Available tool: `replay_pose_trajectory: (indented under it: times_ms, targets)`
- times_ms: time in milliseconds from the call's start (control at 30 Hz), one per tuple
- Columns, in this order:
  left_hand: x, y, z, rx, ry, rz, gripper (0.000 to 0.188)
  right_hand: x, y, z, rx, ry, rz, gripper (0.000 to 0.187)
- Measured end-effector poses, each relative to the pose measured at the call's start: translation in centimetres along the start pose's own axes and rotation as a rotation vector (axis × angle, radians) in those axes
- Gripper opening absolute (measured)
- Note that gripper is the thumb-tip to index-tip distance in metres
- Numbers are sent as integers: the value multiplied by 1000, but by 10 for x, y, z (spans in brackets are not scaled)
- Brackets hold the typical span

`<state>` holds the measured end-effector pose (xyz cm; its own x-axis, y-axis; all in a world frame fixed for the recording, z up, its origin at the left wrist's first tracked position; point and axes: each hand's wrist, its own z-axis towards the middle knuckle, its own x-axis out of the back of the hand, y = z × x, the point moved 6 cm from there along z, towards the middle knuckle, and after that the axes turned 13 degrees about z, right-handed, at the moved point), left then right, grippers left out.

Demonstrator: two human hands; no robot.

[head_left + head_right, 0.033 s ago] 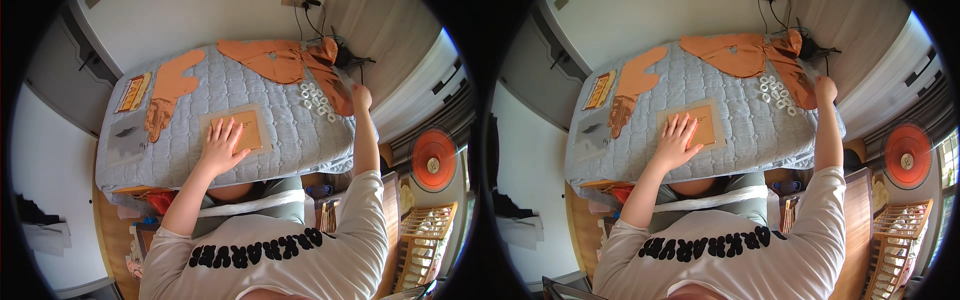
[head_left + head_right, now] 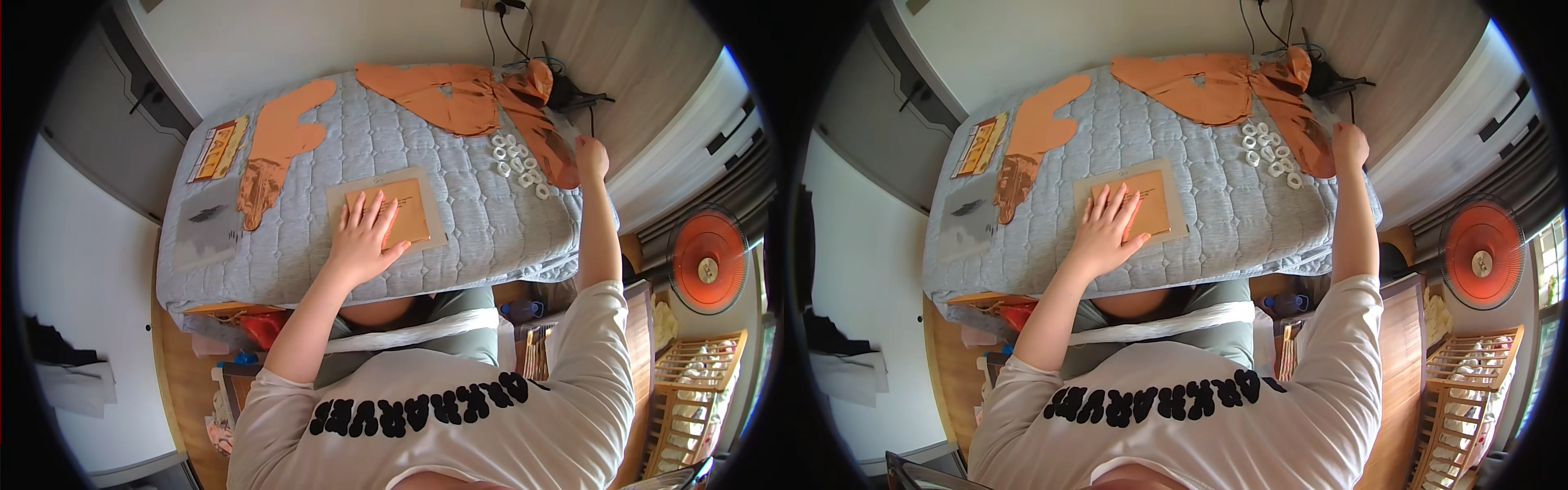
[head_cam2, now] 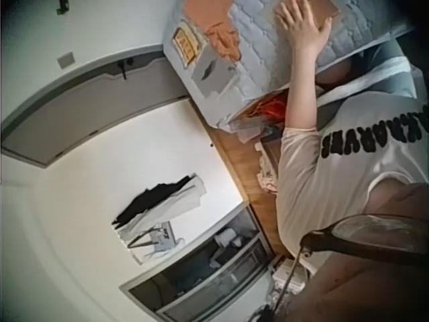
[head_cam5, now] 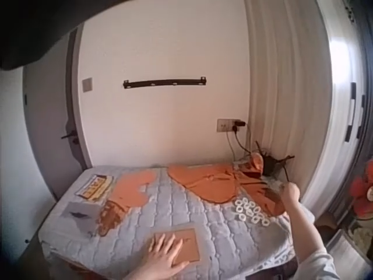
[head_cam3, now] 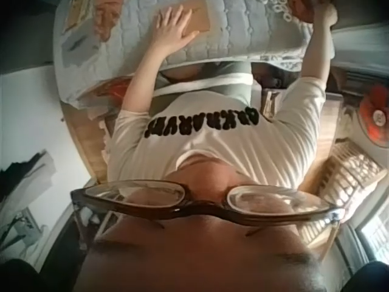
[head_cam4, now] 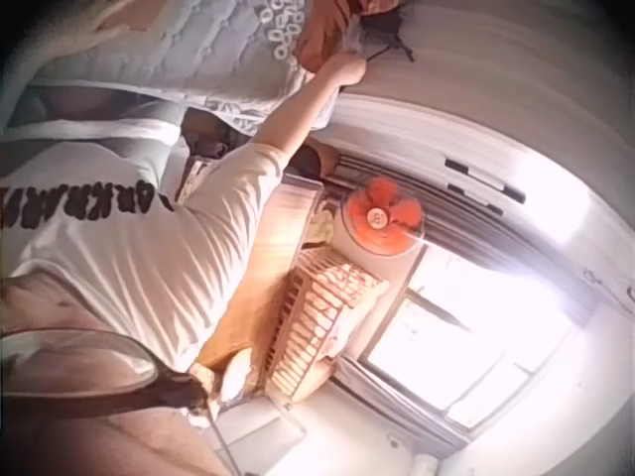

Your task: Folding and organizing flat foil balloons and placing them onto a cardboard backing for packaging.

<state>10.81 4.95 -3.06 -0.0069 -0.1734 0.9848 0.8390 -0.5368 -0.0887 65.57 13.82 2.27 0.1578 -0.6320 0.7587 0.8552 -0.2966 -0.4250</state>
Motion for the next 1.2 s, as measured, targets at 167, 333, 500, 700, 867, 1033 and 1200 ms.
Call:
replay_pose_trajectory:
  times_ms: [167,333,500,700,867,1033,1200]
  targets:
    - [-14,1,1,75,-26,-15,72,27,-88,-90,88,-179,361,25]
    - [-11,2,4,123,-29,-112,65,56,-175,-251,244,-553,742,22]
    - [-10,3,5,123,-12,-88,65,60,-209,-304,305,-581,777,16]
    - [-14,3,3,128,41,-74,64,53,-217,-310,355,-307,607,13]
    - [-11,6,2,130,55,-53,64,61,-235,-323,467,-71,562,10]
    - [-11,5,1,135,60,-40,66,57,-231,-340,553,-76,560,13]
    - [-9,7,4,127,72,-50,69,63,-223,-341,484,64,453,15]
